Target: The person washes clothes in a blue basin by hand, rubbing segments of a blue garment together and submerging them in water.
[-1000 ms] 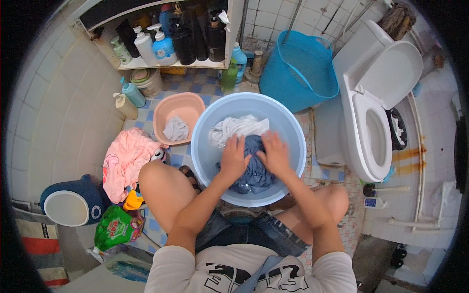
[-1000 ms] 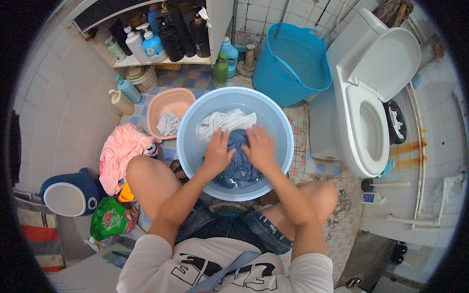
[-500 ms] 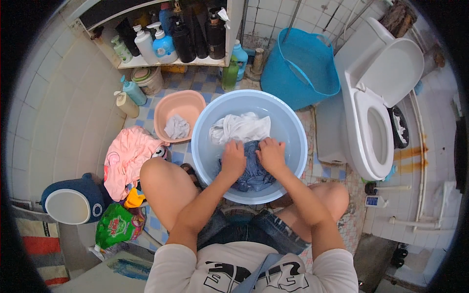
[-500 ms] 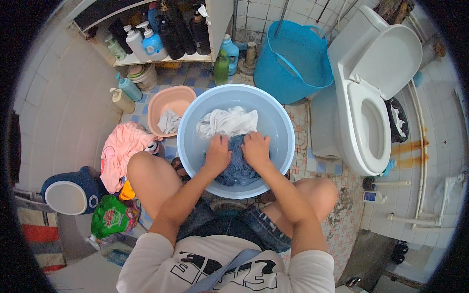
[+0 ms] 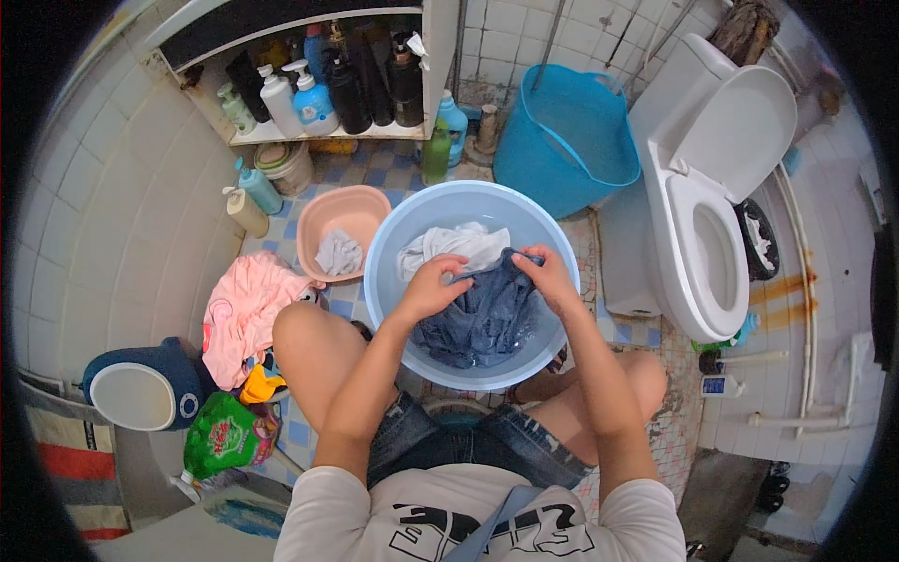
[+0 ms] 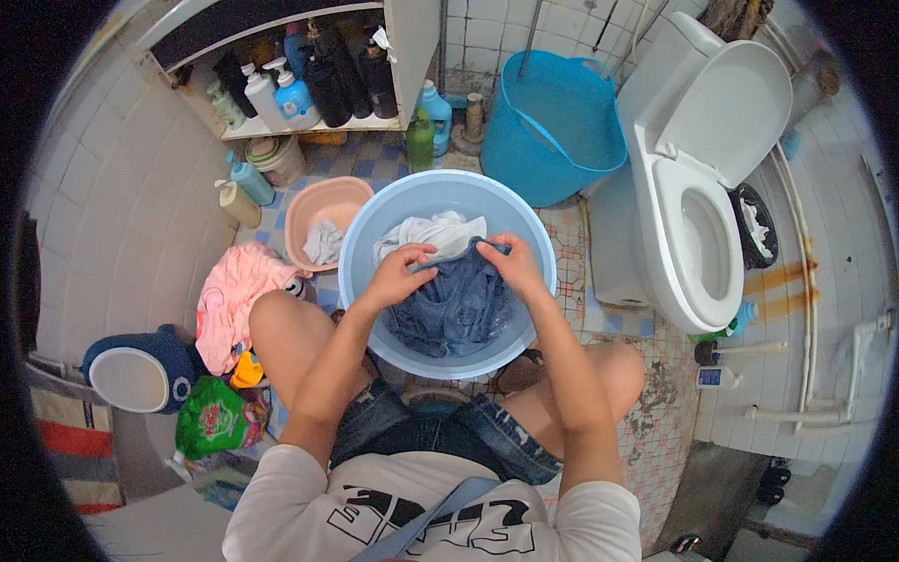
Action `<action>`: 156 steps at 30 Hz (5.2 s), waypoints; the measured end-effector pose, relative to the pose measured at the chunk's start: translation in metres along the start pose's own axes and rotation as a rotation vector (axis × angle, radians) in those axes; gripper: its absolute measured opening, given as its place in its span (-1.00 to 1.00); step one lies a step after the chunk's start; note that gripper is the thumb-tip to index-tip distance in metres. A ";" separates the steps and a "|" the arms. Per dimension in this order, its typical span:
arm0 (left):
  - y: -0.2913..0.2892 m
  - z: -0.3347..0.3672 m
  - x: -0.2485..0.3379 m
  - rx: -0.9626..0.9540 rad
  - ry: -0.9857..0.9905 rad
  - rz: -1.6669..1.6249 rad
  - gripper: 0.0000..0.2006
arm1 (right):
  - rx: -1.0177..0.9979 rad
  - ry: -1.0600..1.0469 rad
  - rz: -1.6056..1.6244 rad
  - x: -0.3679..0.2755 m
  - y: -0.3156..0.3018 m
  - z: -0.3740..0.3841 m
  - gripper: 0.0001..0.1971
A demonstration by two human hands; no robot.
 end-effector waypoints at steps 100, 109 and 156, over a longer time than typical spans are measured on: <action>-0.022 0.028 0.054 0.254 -0.270 -0.137 -0.84 | -0.501 0.268 0.276 0.000 0.059 -0.058 -0.38; -0.029 0.043 0.094 0.454 -0.175 -0.197 -0.81 | -0.153 0.087 0.174 -0.009 0.057 -0.049 -0.77; -0.004 -0.001 0.034 0.006 -0.899 -1.152 -0.65 | -0.462 0.322 0.396 -0.016 0.036 -0.042 -0.62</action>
Point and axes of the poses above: each hand's wrist, its own z-axis towards the middle knuckle, its own y-axis out of the palm, x = y × z, the point moved 7 cm from there along z, towards the middle knuckle, and after that the axes turned 14 degrees about x, right-handed, at the moved point
